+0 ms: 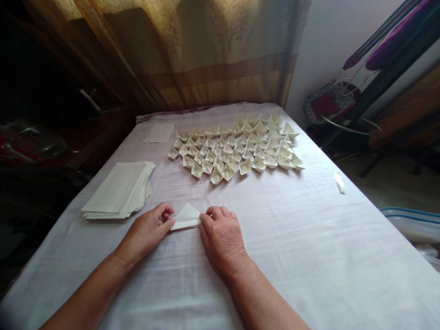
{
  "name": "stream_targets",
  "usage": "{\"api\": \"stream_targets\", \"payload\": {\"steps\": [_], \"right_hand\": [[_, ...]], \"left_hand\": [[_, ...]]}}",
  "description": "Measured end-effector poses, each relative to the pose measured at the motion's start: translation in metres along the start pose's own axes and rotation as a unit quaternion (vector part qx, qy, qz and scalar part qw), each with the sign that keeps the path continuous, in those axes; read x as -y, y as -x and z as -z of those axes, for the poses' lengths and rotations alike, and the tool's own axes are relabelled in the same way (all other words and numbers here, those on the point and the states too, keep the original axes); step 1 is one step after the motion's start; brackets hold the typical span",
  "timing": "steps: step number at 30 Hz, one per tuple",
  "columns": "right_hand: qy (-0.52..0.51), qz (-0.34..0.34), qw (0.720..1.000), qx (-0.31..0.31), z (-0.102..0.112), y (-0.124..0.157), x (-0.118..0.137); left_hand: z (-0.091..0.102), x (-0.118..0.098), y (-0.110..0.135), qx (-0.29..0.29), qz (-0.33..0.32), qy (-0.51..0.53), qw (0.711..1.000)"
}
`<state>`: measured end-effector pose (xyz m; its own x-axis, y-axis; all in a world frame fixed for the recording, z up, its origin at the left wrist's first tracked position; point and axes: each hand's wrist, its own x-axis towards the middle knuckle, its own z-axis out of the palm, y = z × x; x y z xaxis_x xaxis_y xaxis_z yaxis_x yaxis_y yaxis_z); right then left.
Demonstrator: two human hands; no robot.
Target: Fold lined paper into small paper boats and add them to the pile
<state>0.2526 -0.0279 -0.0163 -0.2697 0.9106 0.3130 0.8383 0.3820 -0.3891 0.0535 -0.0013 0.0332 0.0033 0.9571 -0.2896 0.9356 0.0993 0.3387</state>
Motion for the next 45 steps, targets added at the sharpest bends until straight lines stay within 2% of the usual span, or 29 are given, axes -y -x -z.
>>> {"api": "stream_targets", "payload": {"steps": [7, 11, 13, 16, 19, 22, 30, 36, 42, 45], "right_hand": [[-0.009, -0.001, 1.0, -0.003, -0.001, 0.0, 0.0], [-0.008, 0.002, 1.0, -0.008, -0.001, 0.001, 0.0], [-0.007, 0.003, 1.0, -0.008, -0.001, 0.0, 0.0], [-0.008, 0.002, 1.0, -0.002, 0.0, 0.0, 0.0], [-0.009, -0.001, 1.0, 0.005, 0.001, -0.001, 0.0], [-0.009, -0.005, 1.0, 0.011, 0.002, -0.001, 0.0], [0.005, -0.001, 1.0, 0.031, 0.005, -0.002, 0.0], [0.038, 0.014, 0.997, 0.063, 0.01, -0.005, 0.001], [0.08, 0.053, 0.995, 0.021, 0.004, -0.004, 0.002], [0.055, 0.05, 0.997, -0.003, 0.001, -0.003, -0.001]], "left_hand": [[-0.012, 0.002, 0.002, -0.088, -0.018, -0.022, 0.996], [-0.022, 0.008, 0.006, -0.142, -0.073, -0.054, 0.986], [-0.027, 0.013, 0.008, -0.185, -0.136, -0.1, 0.968], [-0.033, 0.024, 0.01, -0.264, -0.249, -0.17, 0.916], [-0.032, 0.032, 0.012, -0.301, -0.33, -0.202, 0.872], [-0.028, 0.038, 0.014, -0.295, -0.374, -0.21, 0.854], [-0.022, 0.055, 0.005, -0.257, -0.448, -0.208, 0.83], [-0.012, 0.049, -0.002, -0.244, -0.488, -0.23, 0.806], [-0.008, 0.039, -0.002, -0.239, -0.493, -0.229, 0.805], [-0.01, 0.04, -0.004, -0.255, -0.481, -0.207, 0.813]]}}
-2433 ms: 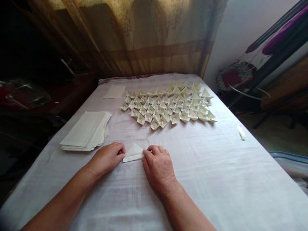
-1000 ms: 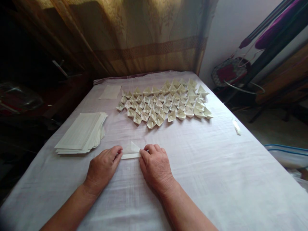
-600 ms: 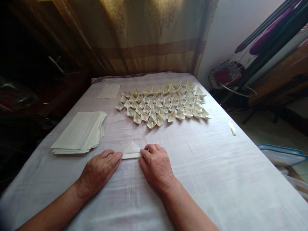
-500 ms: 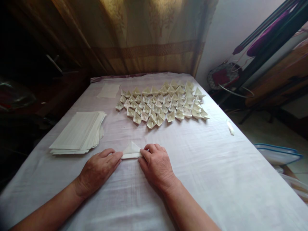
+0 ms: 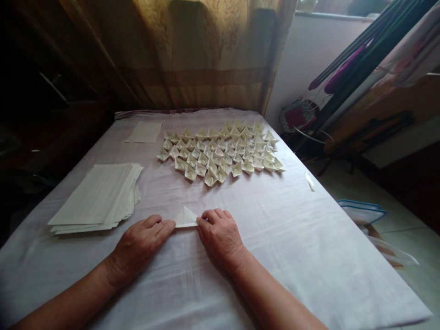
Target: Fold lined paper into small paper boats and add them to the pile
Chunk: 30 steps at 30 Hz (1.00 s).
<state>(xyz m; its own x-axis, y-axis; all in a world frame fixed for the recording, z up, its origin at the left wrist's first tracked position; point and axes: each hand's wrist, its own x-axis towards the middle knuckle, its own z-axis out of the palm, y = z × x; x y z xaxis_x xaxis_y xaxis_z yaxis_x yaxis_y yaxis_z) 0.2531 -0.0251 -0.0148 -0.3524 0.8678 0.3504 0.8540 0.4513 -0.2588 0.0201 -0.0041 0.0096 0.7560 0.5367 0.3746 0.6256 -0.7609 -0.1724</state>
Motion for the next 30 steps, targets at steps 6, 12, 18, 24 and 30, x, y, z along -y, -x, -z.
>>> {"api": "stream_targets", "payload": {"steps": [6, 12, 18, 24, 30], "right_hand": [[-0.111, -0.076, 0.991, -0.017, -0.002, -0.003, -0.007], [-0.138, -0.121, 0.982, -0.044, -0.006, -0.006, -0.004], [-0.146, -0.137, 0.979, -0.042, -0.007, -0.005, -0.003], [-0.15, -0.17, 0.973, -0.045, -0.007, -0.01, 0.0], [-0.15, -0.181, 0.971, -0.045, -0.006, -0.013, 0.003]], "left_hand": [[-0.01, 0.002, 0.004, -0.026, 0.054, 0.045, 0.997], [-0.017, -0.002, 0.004, -0.04, 0.117, 0.085, 0.989], [-0.02, -0.004, 0.005, -0.044, 0.187, 0.159, 0.968], [-0.02, -0.001, 0.003, -0.019, 0.225, 0.185, 0.957], [-0.019, -0.002, -0.002, -0.015, 0.215, 0.161, 0.963]]}}
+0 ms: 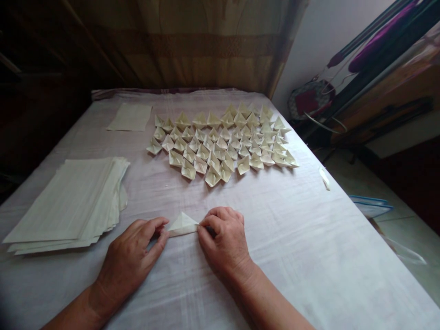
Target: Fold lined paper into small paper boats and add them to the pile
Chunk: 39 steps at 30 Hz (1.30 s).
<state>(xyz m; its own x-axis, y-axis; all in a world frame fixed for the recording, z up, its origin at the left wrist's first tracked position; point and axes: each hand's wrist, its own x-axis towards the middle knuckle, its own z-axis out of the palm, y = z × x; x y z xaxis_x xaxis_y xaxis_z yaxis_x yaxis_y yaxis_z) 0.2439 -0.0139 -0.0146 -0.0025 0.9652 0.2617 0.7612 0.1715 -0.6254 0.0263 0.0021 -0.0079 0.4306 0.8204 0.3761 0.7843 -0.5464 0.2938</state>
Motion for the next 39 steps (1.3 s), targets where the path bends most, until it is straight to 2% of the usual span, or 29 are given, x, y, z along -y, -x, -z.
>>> {"api": "stream_targets", "payload": {"steps": [8, 16, 20, 27, 30, 34, 39], "right_hand": [[0.029, -0.005, 0.999, 0.012, -0.0003, 0.0011, 0.0017], [0.009, -0.008, 1.0, 0.01, 0.0012, 0.0014, -0.0006], [-0.015, 0.01, 1.0, 0.01, 0.0007, 0.0021, -0.0032], [0.008, 0.045, 0.999, -0.003, 0.0019, 0.0025, -0.002], [0.017, 0.059, 0.998, 0.02, 0.0051, 0.0029, -0.0015], [0.025, 0.072, 0.996, 0.05, 0.0079, 0.0027, -0.0033], [0.045, 0.117, 0.991, 0.047, 0.0086, 0.0006, -0.0058]], "left_hand": [[-0.0007, -0.0018, -0.0005, 0.032, 0.005, -0.022, 0.999], [0.001, -0.002, -0.0015, 0.032, 0.004, -0.005, 0.999], [0.0029, 0.0, -0.0013, 0.048, -0.013, 0.013, 0.999], [0.0047, 0.0015, -0.0008, 0.057, -0.043, 0.015, 0.997], [0.0053, 0.0024, -0.001, 0.06, -0.047, 0.018, 0.997], [0.0048, 0.0041, -0.0016, 0.055, -0.066, 0.004, 0.996], [0.0038, 0.0046, -0.0019, 0.024, -0.119, -0.044, 0.992]]}}
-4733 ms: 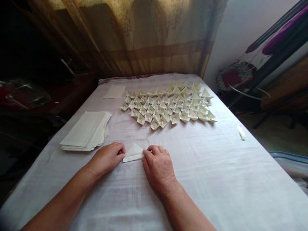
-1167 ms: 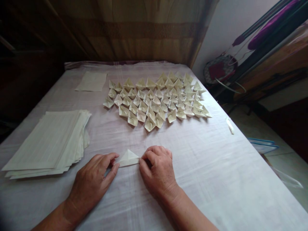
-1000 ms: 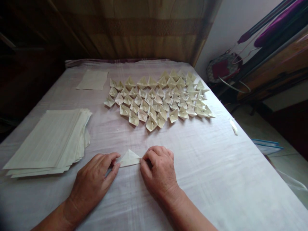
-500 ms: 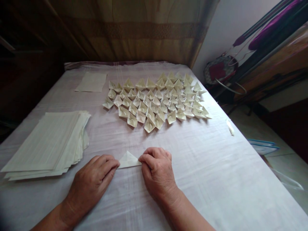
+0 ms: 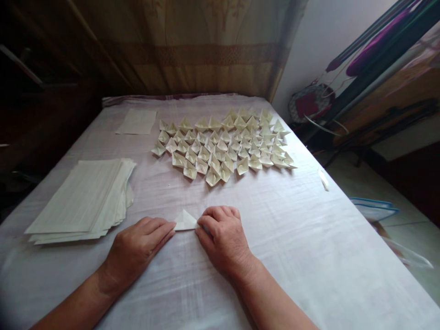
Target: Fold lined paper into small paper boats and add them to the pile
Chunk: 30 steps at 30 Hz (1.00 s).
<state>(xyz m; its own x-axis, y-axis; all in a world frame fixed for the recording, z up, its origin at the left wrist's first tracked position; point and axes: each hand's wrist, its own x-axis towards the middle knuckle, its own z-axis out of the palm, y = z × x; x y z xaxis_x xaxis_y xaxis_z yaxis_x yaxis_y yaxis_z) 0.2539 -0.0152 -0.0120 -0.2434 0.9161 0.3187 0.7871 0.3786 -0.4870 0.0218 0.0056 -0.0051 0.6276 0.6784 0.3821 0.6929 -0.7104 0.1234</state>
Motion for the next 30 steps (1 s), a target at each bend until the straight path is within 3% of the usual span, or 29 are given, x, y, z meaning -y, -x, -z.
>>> {"api": "stream_targets", "payload": {"steps": [8, 14, 18, 21, 24, 26, 30], "right_hand": [[0.042, 0.067, 0.996, -0.029, -0.001, -0.003, 0.007], [0.026, 0.068, 0.996, -0.06, 0.001, -0.004, 0.012], [-0.049, 0.045, 0.997, -0.034, -0.004, 0.001, 0.014], [-0.105, 0.007, 0.994, -0.009, -0.009, 0.004, 0.016], [-0.138, -0.021, 0.99, -0.026, -0.014, 0.006, 0.019], [-0.132, -0.024, 0.99, -0.032, -0.016, 0.006, 0.019], [-0.094, -0.007, 0.995, -0.01, -0.017, 0.007, 0.021]], "left_hand": [[-0.002, 0.002, -0.003, -0.04, -0.025, -0.047, 0.998], [0.003, 0.002, -0.002, -0.086, -0.006, 0.055, 0.995], [0.004, 0.001, 0.002, -0.07, 0.114, 0.218, 0.967], [0.003, 0.001, 0.002, -0.014, 0.254, 0.326, 0.91], [0.001, 0.0, -0.001, 0.021, 0.334, 0.365, 0.869], [0.0, -0.001, -0.002, 0.028, 0.348, 0.332, 0.876], [-0.003, -0.002, 0.0, 0.012, 0.287, 0.189, 0.939]]}}
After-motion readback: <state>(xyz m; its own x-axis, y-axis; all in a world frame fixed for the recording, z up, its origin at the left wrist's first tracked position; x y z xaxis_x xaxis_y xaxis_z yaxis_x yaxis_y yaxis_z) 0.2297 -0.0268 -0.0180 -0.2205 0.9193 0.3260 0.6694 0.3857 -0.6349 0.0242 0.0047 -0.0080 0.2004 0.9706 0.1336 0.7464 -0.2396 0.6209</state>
